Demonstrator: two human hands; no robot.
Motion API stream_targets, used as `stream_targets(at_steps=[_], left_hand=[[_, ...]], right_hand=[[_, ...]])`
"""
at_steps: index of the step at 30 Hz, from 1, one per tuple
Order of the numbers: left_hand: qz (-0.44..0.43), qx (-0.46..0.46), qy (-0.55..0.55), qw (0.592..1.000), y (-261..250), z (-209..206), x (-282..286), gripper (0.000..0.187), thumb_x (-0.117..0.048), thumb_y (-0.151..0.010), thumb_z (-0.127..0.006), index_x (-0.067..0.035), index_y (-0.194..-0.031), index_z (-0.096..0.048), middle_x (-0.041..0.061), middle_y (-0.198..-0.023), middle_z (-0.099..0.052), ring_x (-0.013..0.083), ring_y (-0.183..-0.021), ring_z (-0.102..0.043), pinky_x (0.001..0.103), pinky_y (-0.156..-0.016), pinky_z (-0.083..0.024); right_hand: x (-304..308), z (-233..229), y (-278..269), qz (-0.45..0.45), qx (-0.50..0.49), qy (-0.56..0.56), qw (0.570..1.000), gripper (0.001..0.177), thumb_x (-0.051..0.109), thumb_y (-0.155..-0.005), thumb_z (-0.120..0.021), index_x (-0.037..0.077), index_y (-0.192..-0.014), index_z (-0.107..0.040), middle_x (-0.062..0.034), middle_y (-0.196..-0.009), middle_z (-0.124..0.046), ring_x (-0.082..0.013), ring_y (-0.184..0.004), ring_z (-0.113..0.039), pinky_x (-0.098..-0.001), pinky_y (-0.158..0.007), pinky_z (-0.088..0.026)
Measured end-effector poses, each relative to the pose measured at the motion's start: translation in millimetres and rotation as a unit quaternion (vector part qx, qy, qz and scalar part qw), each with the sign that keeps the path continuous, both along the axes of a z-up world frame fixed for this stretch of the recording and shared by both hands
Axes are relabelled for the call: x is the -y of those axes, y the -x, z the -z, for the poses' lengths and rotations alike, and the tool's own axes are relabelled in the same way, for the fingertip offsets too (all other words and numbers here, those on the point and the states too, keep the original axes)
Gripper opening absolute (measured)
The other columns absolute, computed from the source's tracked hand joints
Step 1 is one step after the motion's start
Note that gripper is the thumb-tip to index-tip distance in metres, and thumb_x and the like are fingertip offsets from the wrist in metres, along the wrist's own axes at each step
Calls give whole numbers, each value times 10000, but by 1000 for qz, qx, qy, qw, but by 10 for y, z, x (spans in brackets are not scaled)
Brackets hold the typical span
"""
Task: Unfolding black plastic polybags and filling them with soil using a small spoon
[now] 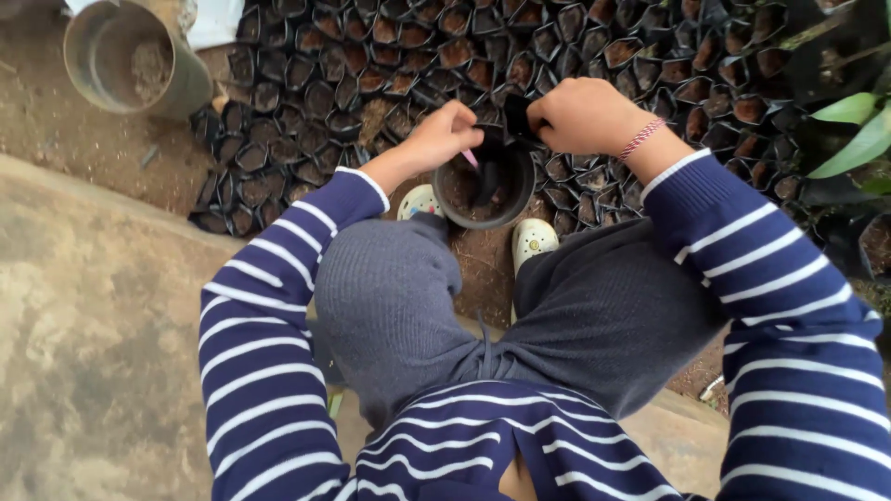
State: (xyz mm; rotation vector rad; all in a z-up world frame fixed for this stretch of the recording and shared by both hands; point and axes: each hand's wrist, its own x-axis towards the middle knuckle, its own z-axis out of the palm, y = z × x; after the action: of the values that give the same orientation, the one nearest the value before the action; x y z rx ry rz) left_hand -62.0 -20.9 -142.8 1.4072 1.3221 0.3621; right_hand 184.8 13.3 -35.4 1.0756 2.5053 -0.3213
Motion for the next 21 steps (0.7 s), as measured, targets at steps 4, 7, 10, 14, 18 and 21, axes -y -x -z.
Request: stream_targets(at_steps=[4, 7, 10, 14, 18, 21], left_hand=[[-17, 67, 49, 996, -257, -1036, -94, 316, -399, -951, -604, -106, -1060, -557, 76, -1069, -640, 177, -861, -677, 341, -522, -686], [-14, -22, -19, 999, -448, -1367, -183, 388, -561, -897, -591, -182, -901, -507, -38, -866, -669, 116, -716, -672, 278, -691, -467], [-9, -175, -77, 981, -582, -1373, -379, 264, -445, -844, -606, -200, -918, -540, 15, -975, -688, 261, -856, -644, 425, -683, -446], [19, -220, -225, 949, -626, -1261, -413, 85, -149, -847, -528, -153, -924, -493, 71, -879, -639, 341, -745, -598, 496, -585, -424], [98, -171, -415, 888, -594, -1512, -35, 204, -66, -818, -547, -120, -1001, -475, 126, -989, -544, 404, -883, -683, 506, -762, -595], [140, -162, -584, 783, -614, -1200, -85, 132, -65, -913, -522, -182, -972, -506, 5, -1002, -469, 294, -888, -631, 354, -674, -565]], right_hand=[[-9, -70, -26, 52, -67, -23, 996, 267, 242, -870, -539, 223, -1035, -748, -135, -851, -755, -396, -855, -719, -506, -762, -558], [17, -115, 7, 89, -143, -69, 983, 219, 218, -870, -552, 135, -1005, -703, -186, -894, -742, -492, -878, -693, -587, -756, -551], [17, -180, 58, 93, -187, -130, 969, 147, 148, -827, -558, 102, -960, -599, -148, -795, -704, -459, -727, -672, -582, -576, -527], [38, -274, -44, 138, -178, -137, 965, 248, 127, -843, -528, 147, -1075, -614, -120, -820, -717, -448, -744, -679, -563, -627, -521], [21, -110, -273, 157, -94, -149, 972, 204, 261, -871, -590, 219, -979, -758, -128, -836, -772, -423, -847, -751, -557, -782, -602], [146, -161, -154, 111, -50, -197, 973, 156, 251, -837, -592, 237, -918, -725, -85, -779, -753, -343, -791, -772, -476, -720, -629]])
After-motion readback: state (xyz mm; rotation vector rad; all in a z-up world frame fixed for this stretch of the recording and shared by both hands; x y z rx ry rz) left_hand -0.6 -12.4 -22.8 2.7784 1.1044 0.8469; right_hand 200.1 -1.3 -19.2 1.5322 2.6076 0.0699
